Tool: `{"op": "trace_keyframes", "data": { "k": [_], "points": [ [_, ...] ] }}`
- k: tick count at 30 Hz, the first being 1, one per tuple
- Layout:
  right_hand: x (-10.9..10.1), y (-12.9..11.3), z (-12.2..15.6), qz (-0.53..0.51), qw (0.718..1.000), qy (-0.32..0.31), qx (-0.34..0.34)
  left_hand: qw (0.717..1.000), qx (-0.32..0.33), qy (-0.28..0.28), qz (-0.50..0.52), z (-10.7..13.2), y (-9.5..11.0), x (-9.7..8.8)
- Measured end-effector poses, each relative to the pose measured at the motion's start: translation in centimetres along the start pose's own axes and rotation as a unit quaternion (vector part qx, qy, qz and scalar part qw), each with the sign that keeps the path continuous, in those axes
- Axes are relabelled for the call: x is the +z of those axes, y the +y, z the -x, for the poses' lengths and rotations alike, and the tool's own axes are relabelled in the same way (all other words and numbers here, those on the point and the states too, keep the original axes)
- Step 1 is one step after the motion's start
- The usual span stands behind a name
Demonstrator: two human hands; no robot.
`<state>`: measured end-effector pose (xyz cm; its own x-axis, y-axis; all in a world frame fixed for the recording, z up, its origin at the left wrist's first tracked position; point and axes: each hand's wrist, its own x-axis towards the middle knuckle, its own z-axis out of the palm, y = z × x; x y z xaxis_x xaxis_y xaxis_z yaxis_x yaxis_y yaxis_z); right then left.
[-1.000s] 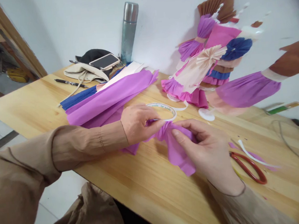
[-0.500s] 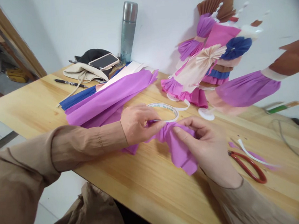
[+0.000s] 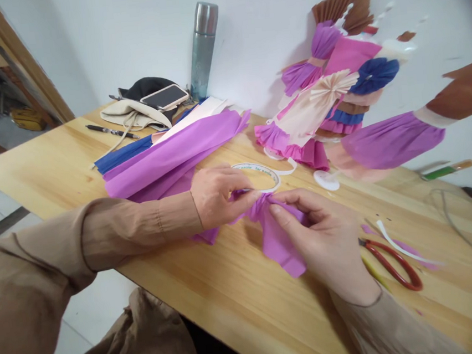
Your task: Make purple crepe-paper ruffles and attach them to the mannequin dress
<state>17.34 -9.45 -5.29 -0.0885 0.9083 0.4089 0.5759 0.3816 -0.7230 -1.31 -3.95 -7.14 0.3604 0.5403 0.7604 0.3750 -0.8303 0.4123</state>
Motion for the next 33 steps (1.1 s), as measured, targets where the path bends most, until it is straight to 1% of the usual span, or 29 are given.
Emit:
{"op": "trace_keyframes", "data": {
  "k": [3, 6, 9, 13, 16, 19, 22, 25, 30, 33],
  "points": [
    [-0.1, 0.0, 0.1, 0.019, 1.0, 0.002, -0.015, 1.0, -0.008, -0.007, 0.004, 0.1, 0.0, 0.0],
    [-0.3, 0.2, 0.1, 0.026, 1.0, 0.008, 0.006, 1.0, -0.006, -0.008, 0.019, 0.0, 0.0, 0.0],
    [-0.2, 0.5, -0.1, 0.008, 1.0, 0.014, 0.02, 1.0, -0.009, -0.011, 0.022, 0.0, 0.0, -0.1],
    [-0.1, 0.3, 0.0, 0.001, 1.0, 0.003, -0.008, 1.0, -0.003, -0.017, 0.018, 0.0, -0.1, -0.1],
    [-0.2, -0.2, 0.2, 0.056, 0.998, 0.007, -0.04, 1.0, -0.007, -0.022, 0.008, 0.1, -0.2, -0.1],
    [-0.5, -0.6, 0.4, 0.138, 0.987, 0.039, -0.066, 1.0, -0.01, -0.015, -0.01, 0.0, -0.2, -0.1],
    [-0.5, -0.9, 0.4, 0.175, 0.981, 0.054, -0.067, 1.0, -0.006, -0.006, -0.023, 0.0, -0.2, -0.1],
    [-0.4, -0.9, 0.3, 0.166, 0.983, 0.037, -0.065, 0.999, -0.001, -0.003, -0.035, 0.0, -0.1, 0.0],
    [-0.2, -1.0, 0.3, 0.135, 0.983, 0.013, -0.121, 1.0, 0.003, -0.003, -0.03, 0.1, -0.2, 0.0],
    [-0.3, -0.7, 0.4, 0.132, 0.985, 0.018, -0.105, 1.0, 0.0, -0.006, -0.017, 0.1, -0.1, 0.0]
  ]
}}
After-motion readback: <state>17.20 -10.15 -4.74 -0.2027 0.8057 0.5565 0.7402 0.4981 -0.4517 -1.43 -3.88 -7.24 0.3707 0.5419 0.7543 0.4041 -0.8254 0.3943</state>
